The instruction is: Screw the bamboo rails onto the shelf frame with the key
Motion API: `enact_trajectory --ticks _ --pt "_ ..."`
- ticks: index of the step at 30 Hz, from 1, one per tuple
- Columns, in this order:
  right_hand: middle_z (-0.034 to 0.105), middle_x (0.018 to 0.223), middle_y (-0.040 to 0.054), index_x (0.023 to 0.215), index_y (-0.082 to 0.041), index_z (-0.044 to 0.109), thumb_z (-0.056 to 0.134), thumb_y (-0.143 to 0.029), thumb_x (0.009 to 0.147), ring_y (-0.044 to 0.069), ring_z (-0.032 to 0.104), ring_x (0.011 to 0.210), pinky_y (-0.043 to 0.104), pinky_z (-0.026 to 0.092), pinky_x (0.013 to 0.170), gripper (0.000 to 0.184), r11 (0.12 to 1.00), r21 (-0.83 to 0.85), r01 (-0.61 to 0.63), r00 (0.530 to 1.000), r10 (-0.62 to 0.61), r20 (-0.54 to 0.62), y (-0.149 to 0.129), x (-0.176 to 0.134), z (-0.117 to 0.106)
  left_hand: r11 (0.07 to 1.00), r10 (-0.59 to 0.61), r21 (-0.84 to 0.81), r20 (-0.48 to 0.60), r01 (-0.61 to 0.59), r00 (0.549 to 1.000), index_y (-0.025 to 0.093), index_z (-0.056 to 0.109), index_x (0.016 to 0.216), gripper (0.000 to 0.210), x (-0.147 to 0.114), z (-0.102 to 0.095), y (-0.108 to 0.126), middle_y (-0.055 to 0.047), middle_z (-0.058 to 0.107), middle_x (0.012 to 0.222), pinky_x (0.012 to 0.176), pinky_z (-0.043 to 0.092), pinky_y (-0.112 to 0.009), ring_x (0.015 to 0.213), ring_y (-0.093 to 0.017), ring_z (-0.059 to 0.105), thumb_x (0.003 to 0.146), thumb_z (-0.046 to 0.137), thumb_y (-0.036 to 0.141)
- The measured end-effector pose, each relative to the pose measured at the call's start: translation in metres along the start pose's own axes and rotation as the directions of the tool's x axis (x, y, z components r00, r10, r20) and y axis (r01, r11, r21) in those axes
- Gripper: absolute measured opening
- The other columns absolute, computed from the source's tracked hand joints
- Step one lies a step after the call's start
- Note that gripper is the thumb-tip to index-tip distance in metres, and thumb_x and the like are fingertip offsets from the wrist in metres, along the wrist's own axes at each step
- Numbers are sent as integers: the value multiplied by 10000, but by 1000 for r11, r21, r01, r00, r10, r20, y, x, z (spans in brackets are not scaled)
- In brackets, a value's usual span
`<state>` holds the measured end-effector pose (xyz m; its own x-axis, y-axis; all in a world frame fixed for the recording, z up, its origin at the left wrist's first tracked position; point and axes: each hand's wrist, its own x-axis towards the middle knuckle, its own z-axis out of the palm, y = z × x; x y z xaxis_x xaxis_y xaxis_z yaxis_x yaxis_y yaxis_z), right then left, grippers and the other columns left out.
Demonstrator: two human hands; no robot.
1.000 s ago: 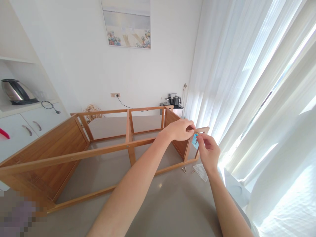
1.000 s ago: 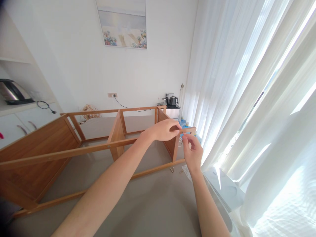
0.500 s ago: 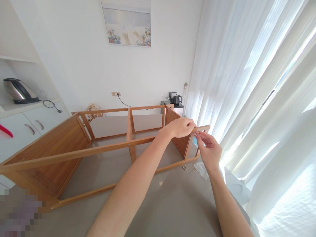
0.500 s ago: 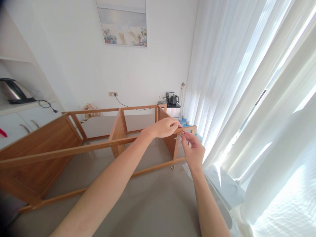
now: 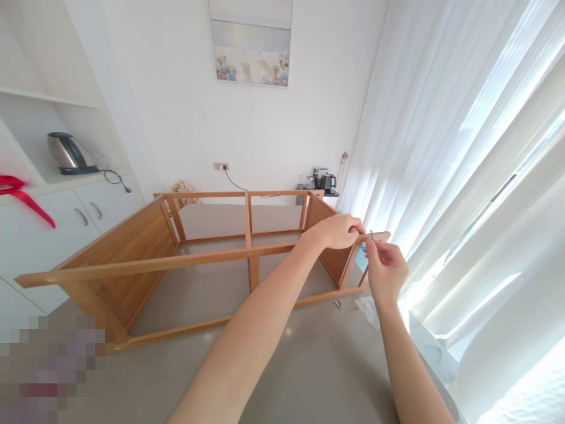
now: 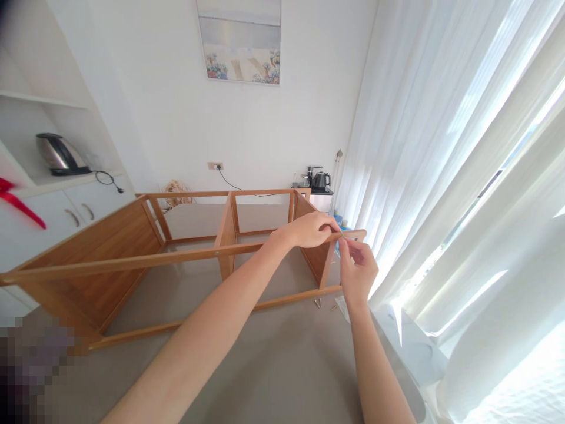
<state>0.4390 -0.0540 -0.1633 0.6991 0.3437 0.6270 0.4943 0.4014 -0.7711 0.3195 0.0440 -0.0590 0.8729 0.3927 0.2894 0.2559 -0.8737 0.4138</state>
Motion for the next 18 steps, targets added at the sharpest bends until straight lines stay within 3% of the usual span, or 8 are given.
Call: enact_trajectory --ticks 3,5,9,18 --pt "715 867 48 927 -192 686 716 -488 846 198 689 777 361 560 738 308 1000 6 -28 999 28 33 -7 4 2 1000 -10 7 -1 10 1000 237 673 1103 366 -1 -1 2 -37 662 1215 874 506 -295 1025 -184 629 901 371 198" --pt "701 824 22 1038 -204 661 705 -474 859 186 685 734 355 556 726 328 999 15 -37 998 36 46 -11 9 2 1000 -6 17 -3 6 1000 234 679 1095 359 -1 -2 3 -44 658 1225 858 510 -293 1032 -190 627 905 376 202" --pt "643 682 -55 1396 -250 443 717 -425 862 181 679 692 363 560 725 626 996 69 -52 991 43 124 -13 18 -1 1000 11 24 -15 -11 1000 236 681 1095 359 -2 -2 2 -41 661 1210 841 511 -279 1017 -179 631 926 366 198" --pt "674 732 -44 1192 -256 475 771 -431 817 181 702 725 372 560 790 509 975 209 -78 988 47 148 3 16 -6 1000 -2 11 -8 2 1000 241 666 1092 342 -3 -3 4 -36 652 1220 833 508 -295 1034 -190 622 935 363 212"
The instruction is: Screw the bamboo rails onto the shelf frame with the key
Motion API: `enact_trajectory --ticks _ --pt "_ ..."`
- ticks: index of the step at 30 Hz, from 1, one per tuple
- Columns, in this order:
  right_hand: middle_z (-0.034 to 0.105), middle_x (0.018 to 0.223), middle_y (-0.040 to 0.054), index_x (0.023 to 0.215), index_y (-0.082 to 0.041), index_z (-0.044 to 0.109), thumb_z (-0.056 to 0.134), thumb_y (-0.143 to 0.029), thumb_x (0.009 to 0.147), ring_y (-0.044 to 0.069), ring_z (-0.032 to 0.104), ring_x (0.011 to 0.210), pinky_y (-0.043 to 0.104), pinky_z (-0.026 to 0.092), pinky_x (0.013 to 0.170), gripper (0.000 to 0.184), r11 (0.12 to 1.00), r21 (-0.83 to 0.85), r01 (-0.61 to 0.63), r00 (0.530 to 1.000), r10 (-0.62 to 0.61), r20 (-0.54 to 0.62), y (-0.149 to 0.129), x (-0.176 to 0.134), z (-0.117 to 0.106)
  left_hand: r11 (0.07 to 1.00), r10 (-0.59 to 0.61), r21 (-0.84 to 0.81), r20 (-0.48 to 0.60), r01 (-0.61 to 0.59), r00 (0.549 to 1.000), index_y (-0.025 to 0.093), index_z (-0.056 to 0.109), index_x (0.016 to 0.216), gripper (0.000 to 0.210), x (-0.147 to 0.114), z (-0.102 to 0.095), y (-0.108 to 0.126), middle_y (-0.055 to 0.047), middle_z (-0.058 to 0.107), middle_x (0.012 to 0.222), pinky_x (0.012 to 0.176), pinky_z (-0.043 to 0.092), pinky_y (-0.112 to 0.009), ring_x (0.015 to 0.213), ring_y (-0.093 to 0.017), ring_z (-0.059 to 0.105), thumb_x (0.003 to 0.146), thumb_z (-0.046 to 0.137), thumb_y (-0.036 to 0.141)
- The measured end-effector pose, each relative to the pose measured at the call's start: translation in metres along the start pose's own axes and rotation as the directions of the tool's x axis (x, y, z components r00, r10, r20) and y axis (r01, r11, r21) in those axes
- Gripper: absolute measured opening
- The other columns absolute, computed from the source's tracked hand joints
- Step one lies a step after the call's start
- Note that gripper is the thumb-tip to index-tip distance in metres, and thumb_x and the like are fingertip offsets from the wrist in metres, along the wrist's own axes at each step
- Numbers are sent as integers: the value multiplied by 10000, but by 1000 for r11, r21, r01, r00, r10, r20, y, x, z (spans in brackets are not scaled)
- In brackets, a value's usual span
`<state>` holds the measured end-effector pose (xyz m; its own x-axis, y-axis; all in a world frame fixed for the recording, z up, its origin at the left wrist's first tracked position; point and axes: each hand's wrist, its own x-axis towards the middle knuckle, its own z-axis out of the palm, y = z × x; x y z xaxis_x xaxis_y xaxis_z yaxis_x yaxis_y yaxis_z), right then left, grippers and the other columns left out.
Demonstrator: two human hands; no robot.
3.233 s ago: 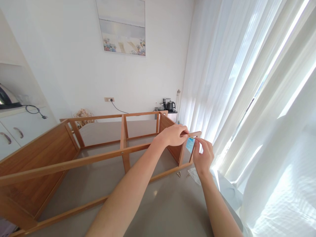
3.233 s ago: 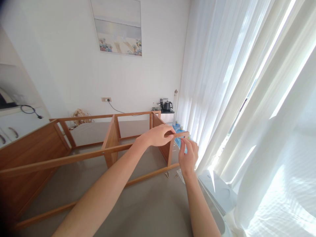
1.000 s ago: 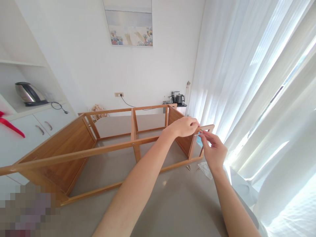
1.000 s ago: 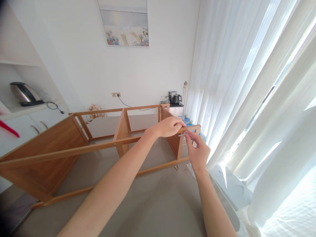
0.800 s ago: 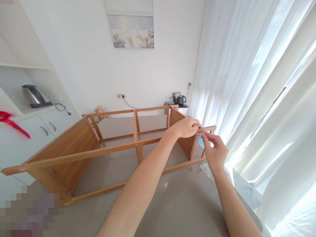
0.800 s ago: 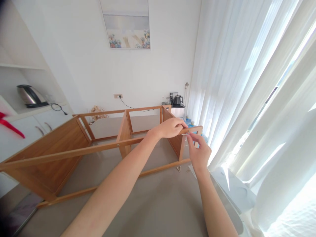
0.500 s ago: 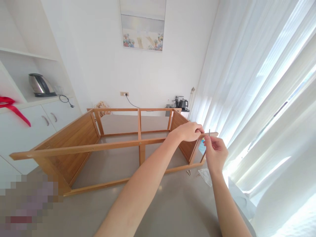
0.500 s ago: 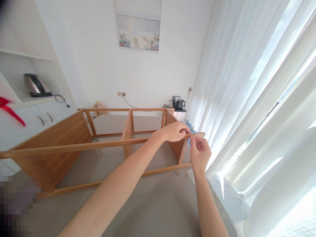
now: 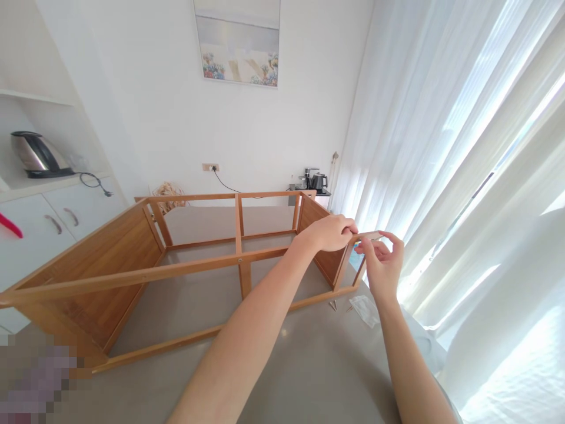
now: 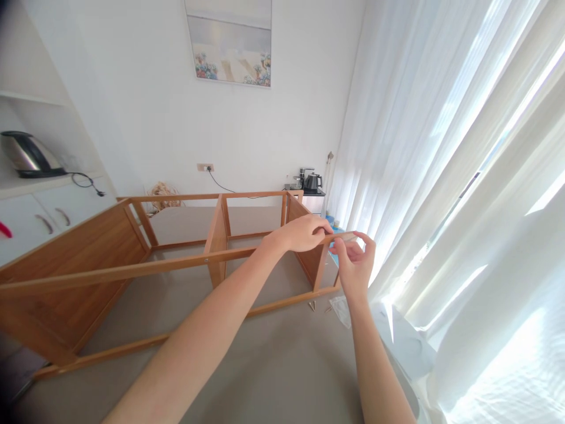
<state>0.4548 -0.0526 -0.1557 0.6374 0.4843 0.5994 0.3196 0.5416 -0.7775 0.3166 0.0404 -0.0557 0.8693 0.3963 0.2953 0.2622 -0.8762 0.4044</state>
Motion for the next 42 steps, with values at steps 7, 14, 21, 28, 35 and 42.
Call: enact_trajectory --ticks 7,14,21,28,35,42 --pt "663 671 -17 912 -224 541 726 -570 815 166 650 631 318 533 664 404 988 -134 -82 996 79 -31 17 1 -7 1000 11 -1 -18 -11 1000 240 669 1093 347 1 1 -1 -26 665 1202 875 503 -293 1100 -193 609 939 361 197" --pt "677 747 23 874 -208 663 526 -636 929 175 633 658 332 521 671 453 961 -276 -15 989 55 137 23 -8 -8 999 39 1 -18 -39 999 238 665 1108 364 1 3 -4 -22 675 1191 887 501 -286 1054 -174 622 942 343 207" --pt "701 823 20 880 -231 691 464 -604 974 180 636 746 342 519 749 447 906 -403 129 980 -54 193 22 -14 -11 999 30 32 -18 -29 999 252 665 1141 374 0 2 -2 -22 661 1219 949 492 -300 1148 -185 588 956 341 225" --pt "722 756 3 1070 -240 629 565 -592 932 199 684 726 352 530 724 384 938 -347 24 992 20 124 17 -23 -7 1000 24 12 -10 -24 1000 251 657 1150 369 0 2 -2 -17 655 1233 948 491 -305 1130 -185 594 957 343 232" --pt "748 855 24 1048 -252 628 627 -498 909 201 702 786 341 538 728 282 870 -455 190 982 -170 85 7 -30 -2 1000 21 4 -12 -21 1000 250 661 1138 370 -1 2 -3 -14 660 1241 924 495 -293 1172 -191 577 952 342 222" --pt "746 1077 31 1166 -263 607 674 -441 884 189 684 834 357 553 808 341 796 -472 379 925 -308 223 2 -32 1 1000 4 -14 0 -4 1000 247 663 1127 366 0 2 -3 -19 667 1220 841 510 -287 1050 -185 621 934 353 223"
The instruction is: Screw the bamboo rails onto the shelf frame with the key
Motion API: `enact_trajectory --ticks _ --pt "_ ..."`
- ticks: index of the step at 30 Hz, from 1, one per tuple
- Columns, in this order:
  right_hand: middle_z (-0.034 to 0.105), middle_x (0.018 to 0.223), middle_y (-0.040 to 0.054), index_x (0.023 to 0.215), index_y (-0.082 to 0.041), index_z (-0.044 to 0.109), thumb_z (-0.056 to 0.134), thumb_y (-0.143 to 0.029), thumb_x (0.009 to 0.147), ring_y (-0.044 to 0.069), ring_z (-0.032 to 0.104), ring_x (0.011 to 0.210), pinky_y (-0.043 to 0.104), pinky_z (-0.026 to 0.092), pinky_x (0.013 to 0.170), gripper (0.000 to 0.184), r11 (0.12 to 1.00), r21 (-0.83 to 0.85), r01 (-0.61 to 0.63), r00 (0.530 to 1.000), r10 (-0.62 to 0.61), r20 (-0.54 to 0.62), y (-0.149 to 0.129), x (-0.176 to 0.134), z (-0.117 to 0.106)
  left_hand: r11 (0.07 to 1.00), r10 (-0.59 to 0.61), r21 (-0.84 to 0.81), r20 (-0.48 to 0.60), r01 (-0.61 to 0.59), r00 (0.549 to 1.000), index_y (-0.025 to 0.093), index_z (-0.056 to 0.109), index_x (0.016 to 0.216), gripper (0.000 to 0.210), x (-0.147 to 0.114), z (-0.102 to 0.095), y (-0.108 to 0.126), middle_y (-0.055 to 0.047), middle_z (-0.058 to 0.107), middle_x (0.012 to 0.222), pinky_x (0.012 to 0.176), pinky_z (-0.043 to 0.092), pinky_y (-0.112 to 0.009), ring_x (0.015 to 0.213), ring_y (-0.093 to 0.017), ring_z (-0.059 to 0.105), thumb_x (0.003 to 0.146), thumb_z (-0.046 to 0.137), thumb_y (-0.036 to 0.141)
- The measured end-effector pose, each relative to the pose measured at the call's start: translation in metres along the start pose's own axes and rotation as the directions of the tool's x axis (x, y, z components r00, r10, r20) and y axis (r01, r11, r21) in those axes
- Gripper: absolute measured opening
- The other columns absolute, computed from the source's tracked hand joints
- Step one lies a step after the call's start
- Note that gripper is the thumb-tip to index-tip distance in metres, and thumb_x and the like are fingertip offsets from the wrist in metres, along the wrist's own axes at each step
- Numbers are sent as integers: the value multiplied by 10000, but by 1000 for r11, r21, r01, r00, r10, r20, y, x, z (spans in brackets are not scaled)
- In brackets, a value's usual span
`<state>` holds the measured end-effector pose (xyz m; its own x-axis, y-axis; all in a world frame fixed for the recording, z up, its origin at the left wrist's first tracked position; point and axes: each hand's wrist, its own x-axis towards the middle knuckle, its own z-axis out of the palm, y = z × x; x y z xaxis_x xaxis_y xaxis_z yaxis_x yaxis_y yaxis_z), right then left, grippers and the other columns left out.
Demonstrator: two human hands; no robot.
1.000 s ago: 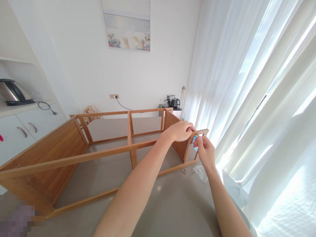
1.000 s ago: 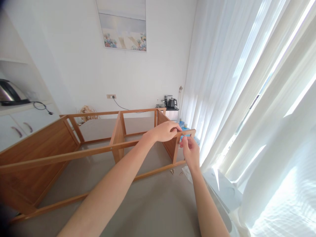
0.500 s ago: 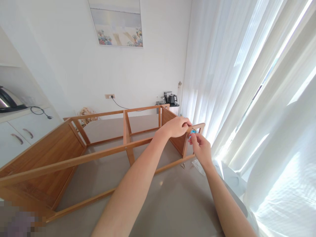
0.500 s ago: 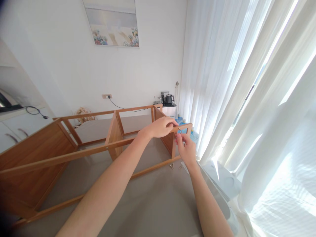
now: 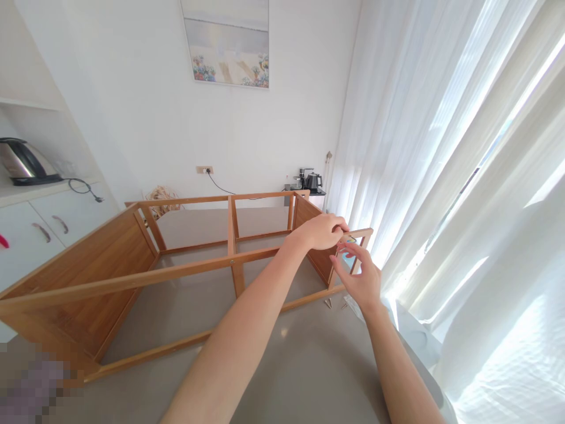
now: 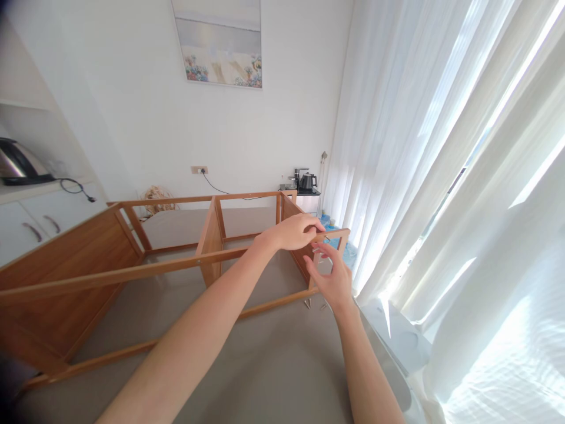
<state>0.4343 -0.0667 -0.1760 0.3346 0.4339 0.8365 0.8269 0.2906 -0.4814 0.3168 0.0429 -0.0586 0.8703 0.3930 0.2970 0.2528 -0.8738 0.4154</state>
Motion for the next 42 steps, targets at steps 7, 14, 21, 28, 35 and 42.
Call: enact_trajectory --ticks 7,14,21,28,35,42 --pt "747 889 36 1029 -247 689 584 -425 957 189 701 759 319 534 672 219 996 -42 -81 967 69 -244 1 6 5 1000 -4 4 15 4 1000 242 657 1157 384 0 -1 0 -22 656 1259 928 498 -290 1101 -179 609 932 347 211" --pt "599 646 -19 968 -208 597 606 -547 916 149 588 585 292 475 593 343 926 226 -302 906 353 -234 6 10 -8 1000 -1 -4 14 1 1000 241 665 1122 371 0 -1 2 -29 668 1208 857 511 -287 1004 -173 635 928 350 213" --pt "684 799 34 942 -214 537 591 -522 938 171 655 686 339 533 692 312 901 379 -213 938 297 -179 -1 12 -8 1000 20 6 2 -20 1000 249 649 1135 303 -3 -2 3 -36 654 1219 935 491 -312 1067 -201 617 912 494 382" --pt "750 877 49 1107 -244 425 620 -470 938 196 716 778 367 547 755 343 869 429 -246 947 311 -86 6 10 -7 998 45 43 1 -45 999 245 628 1128 271 -2 -1 2 -46 627 1224 975 483 -322 1114 -209 597 891 521 323" --pt "742 1022 81 1028 -213 656 559 -473 959 231 692 1007 423 518 923 286 946 224 -233 959 261 -108 16 11 -10 995 43 87 25 -45 999 281 628 1196 314 -3 -3 6 -48 592 1224 986 480 -338 1190 -220 546 910 510 336" --pt "736 999 65 1011 -221 714 624 -450 925 219 668 919 367 524 849 260 954 161 -253 955 273 -117 15 7 -7 996 15 84 29 -17 999 289 625 1173 293 -5 -3 8 -42 594 1205 918 505 -345 1200 -235 536 918 490 339"
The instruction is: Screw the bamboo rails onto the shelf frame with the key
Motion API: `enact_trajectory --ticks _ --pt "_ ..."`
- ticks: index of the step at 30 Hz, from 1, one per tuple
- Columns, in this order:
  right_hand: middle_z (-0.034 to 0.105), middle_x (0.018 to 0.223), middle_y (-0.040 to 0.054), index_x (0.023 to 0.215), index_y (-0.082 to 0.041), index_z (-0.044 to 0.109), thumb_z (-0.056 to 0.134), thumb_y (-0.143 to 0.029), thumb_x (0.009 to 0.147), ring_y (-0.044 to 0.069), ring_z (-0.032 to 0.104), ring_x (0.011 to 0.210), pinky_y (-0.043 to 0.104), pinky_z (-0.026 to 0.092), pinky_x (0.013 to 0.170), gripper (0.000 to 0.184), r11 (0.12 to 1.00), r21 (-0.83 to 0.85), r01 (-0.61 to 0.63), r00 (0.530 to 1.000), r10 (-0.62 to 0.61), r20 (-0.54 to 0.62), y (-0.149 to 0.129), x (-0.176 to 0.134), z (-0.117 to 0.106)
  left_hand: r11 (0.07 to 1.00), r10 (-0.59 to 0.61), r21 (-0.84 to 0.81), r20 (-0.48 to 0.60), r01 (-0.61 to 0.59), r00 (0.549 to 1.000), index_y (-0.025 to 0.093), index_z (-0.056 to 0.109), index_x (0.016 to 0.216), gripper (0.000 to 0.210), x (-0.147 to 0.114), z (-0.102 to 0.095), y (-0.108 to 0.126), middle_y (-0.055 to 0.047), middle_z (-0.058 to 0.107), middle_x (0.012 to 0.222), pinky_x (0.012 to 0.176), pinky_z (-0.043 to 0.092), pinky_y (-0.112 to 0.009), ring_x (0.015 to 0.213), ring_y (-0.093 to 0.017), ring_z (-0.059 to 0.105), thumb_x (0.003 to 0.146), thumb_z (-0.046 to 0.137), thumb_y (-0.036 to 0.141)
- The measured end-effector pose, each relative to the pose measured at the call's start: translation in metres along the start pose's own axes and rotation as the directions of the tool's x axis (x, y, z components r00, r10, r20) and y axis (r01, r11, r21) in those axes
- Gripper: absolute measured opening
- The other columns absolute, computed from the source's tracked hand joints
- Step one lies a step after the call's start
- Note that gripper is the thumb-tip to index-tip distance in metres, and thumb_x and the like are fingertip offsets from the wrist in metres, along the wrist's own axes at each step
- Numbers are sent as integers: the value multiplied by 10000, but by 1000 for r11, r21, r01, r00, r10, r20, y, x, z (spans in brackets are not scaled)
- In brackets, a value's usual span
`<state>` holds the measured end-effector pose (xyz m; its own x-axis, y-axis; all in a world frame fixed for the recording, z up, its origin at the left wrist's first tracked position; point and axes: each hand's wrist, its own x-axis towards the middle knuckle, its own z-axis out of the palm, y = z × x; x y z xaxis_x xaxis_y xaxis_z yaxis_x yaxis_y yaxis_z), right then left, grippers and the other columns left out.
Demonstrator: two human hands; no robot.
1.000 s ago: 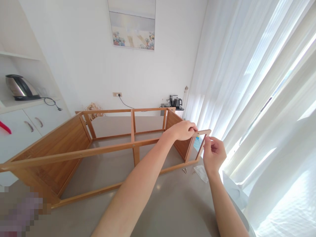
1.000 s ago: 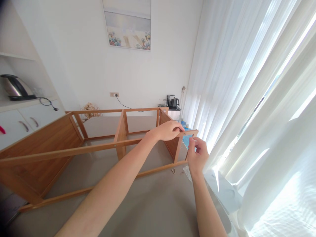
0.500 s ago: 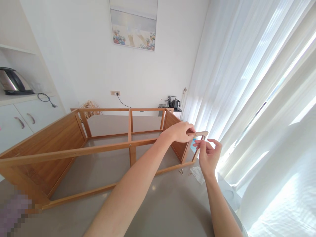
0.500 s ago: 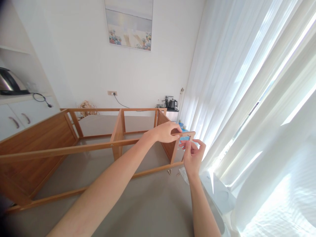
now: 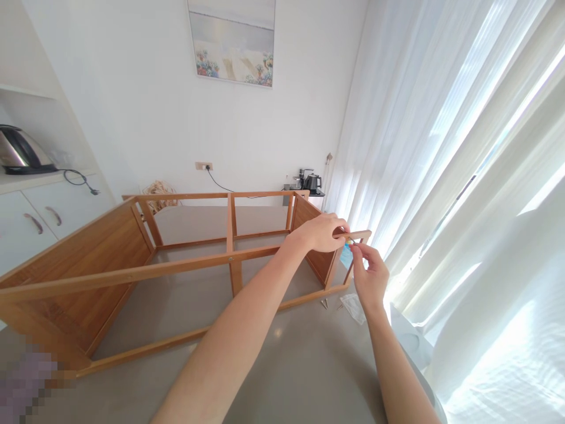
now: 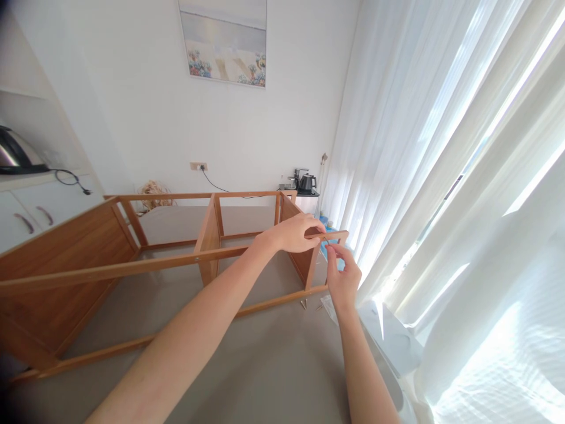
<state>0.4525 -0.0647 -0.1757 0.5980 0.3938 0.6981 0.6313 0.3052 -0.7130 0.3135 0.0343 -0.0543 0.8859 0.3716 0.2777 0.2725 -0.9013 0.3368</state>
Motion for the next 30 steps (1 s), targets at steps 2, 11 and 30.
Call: enact_trajectory --ticks 2,11,30 --pt "735 991 63 1016 -218 711 627 -448 924 213 667 898 358 523 833 261 1000 -10 -1 1000 1 -12 2 0 2 1000 4 3 -6 -4 1000 291 621 1172 291 0 1 -1 -43 591 1209 930 503 -349 1199 -233 534 919 486 340" --pt "735 994 67 1016 -217 696 601 -469 937 213 663 906 365 517 842 281 1000 -3 12 1000 -12 -11 6 0 2 999 21 34 29 -22 999 298 581 1182 365 -1 -1 0 -29 575 1254 885 514 -326 1229 -235 518 821 593 251" --pt "742 1033 68 1013 -230 718 590 -507 929 227 663 915 367 493 843 317 998 -38 -57 998 58 15 8 -1 4 999 41 16 8 -41 999 295 592 1173 356 1 1 -4 -37 578 1233 926 504 -339 1201 -223 532 819 582 265"
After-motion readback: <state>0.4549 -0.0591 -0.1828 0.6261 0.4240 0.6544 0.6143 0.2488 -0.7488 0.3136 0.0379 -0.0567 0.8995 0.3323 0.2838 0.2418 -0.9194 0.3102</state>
